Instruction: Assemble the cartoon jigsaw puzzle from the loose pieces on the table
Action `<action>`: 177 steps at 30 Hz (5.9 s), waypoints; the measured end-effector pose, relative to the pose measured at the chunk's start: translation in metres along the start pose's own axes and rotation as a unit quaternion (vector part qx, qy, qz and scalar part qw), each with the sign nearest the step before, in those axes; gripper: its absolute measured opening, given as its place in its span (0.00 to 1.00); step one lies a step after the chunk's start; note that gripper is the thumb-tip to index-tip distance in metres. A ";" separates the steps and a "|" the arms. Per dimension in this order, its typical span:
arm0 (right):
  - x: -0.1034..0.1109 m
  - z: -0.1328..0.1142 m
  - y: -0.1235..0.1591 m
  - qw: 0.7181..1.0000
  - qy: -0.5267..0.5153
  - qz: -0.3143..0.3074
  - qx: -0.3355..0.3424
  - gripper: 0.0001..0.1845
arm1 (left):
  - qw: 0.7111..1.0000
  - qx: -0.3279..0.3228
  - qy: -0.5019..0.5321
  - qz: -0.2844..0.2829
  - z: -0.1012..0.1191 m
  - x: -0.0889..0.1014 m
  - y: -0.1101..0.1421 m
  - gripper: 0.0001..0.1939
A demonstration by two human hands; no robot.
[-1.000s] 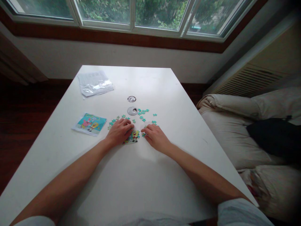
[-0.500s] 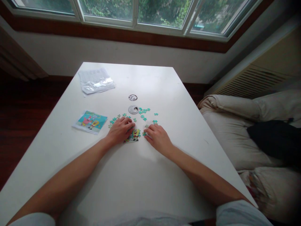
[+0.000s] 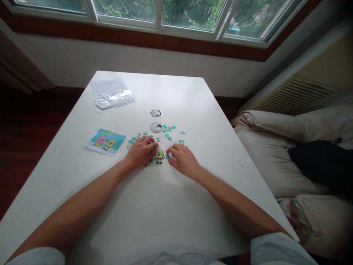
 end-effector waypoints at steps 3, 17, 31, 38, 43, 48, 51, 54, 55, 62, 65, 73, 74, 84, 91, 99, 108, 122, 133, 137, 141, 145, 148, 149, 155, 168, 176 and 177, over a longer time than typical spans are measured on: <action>0.001 0.001 -0.001 1.000 -0.029 0.008 0.006 0.09 | 1.000 -0.001 -0.001 -0.001 0.000 0.000 0.000 0.12; -0.006 0.030 -0.007 0.939 -0.329 0.060 -0.075 0.06 | 1.000 -0.003 -0.006 0.002 -0.001 -0.001 0.000 0.12; -0.007 0.016 -0.004 0.976 -0.177 0.120 -0.028 0.04 | 1.000 0.002 -0.011 -0.002 0.000 -0.002 0.000 0.12; -0.005 0.019 -0.003 0.981 -0.141 0.131 -0.030 0.02 | 1.000 0.002 -0.005 -0.005 0.002 0.001 -0.001 0.12; -0.006 0.019 -0.004 0.984 -0.114 0.131 -0.032 0.02 | 1.000 0.002 -0.005 -0.004 0.002 0.000 -0.001 0.12; -0.006 0.018 -0.004 0.985 -0.108 0.132 -0.028 0.02 | 1.000 0.000 -0.007 0.001 0.001 -0.002 -0.001 0.12; 0.000 0.018 -0.002 0.982 -0.127 0.137 -0.011 0.04 | 1.000 -0.002 -0.007 -0.001 0.000 -0.002 0.000 0.12; 0.007 0.016 0.001 0.980 -0.140 0.139 0.027 0.06 | 1.000 -0.005 -0.003 -0.001 0.001 0.000 0.000 0.12; 0.009 0.014 0.003 0.980 -0.138 0.135 0.047 0.07 | 1.000 -0.005 0.000 -0.001 0.001 0.000 0.000 0.12; 0.003 -0.015 0.013 0.982 -0.057 0.065 0.168 0.10 | 1.000 -0.004 -0.008 -0.008 0.001 -0.001 0.000 0.12; -0.002 -0.020 0.014 0.986 -0.029 0.042 0.161 0.11 | 1.000 -0.004 -0.009 -0.010 0.001 0.000 0.000 0.12; -0.005 -0.023 0.011 0.994 -0.030 0.018 0.105 0.11 | 1.000 0.002 -0.008 -0.008 0.001 -0.001 -0.001 0.12; -0.005 -0.024 0.011 0.994 -0.026 0.018 0.103 0.10 | 1.000 0.002 -0.007 -0.009 0.000 -0.001 -0.001 0.12; 0.002 -0.017 0.016 0.990 -0.030 0.058 0.123 0.10 | 1.000 0.000 -0.002 0.000 0.002 0.001 -0.001 0.13; 0.001 -0.015 0.015 0.995 -0.008 0.056 0.088 0.12 | 1.000 -0.001 -0.009 -0.011 0.001 -0.001 -0.002 0.12; 0.011 0.000 0.007 0.994 -0.036 0.054 0.092 0.12 | 1.000 0.003 0.000 -0.004 0.001 -0.001 -0.001 0.12; 0.043 0.092 0.002 0.979 -0.039 0.184 -0.081 0.08 | 1.000 -0.013 0.024 -0.010 0.004 0.002 -0.001 0.13; 0.044 0.105 0.003 0.975 -0.044 0.197 -0.095 0.10 | 0.999 -0.019 0.019 -0.019 0.008 0.003 0.000 0.12; 0.039 0.093 0.001 0.983 -0.006 0.151 -0.104 0.04 | 1.000 -0.018 0.017 -0.016 0.007 0.002 -0.001 0.12; 0.044 0.094 0.001 0.986 -0.025 0.132 -0.103 0.06 | 1.000 -0.020 0.013 -0.020 0.007 0.000 0.000 0.13; 0.043 0.098 0.001 0.992 -0.077 0.074 -0.070 0.09 | 1.000 -0.018 0.016 -0.020 0.006 0.000 0.000 0.13; 0.042 0.101 0.001 0.994 -0.074 0.075 -0.038 0.08 | 1.000 -0.019 0.017 -0.019 0.006 0.000 0.000 0.13; 0.041 0.103 -0.001 0.992 -0.075 0.098 -0.019 0.07 | 1.000 -0.020 0.012 -0.021 0.006 -0.001 0.000 0.13; 0.041 0.104 -0.001 0.991 -0.079 0.106 -0.018 0.07 | 0.999 -0.020 0.010 -0.023 0.007 -0.001 0.000 0.13; 0.045 0.106 -0.002 0.989 -0.100 0.112 0.005 0.06 | 1.000 -0.022 0.011 -0.019 0.008 0.000 0.000 0.13; 0.035 0.097 -0.003 0.992 -0.071 0.108 -0.010 0.04 | 0.999 -0.018 0.021 -0.018 0.007 0.000 0.000 0.13; 0.036 0.095 -0.004 0.991 -0.060 0.106 -0.051 0.03 | 0.999 -0.017 0.024 -0.023 0.007 0.000 -0.001 0.13; 0.036 0.094 -0.004 0.990 -0.068 0.109 -0.050 0.04 | 0.999 -0.016 0.025 -0.023 0.006 0.000 -0.001 0.13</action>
Point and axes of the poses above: each hand's wrist, its own y-axis away from the middle knuckle, its own x-axis out of the back of the hand, z = x × y, the point moved 9 cm from there along -y, towards the middle knuckle, and after that the axes turned 11 degrees about -y, right-handed, at the moved point
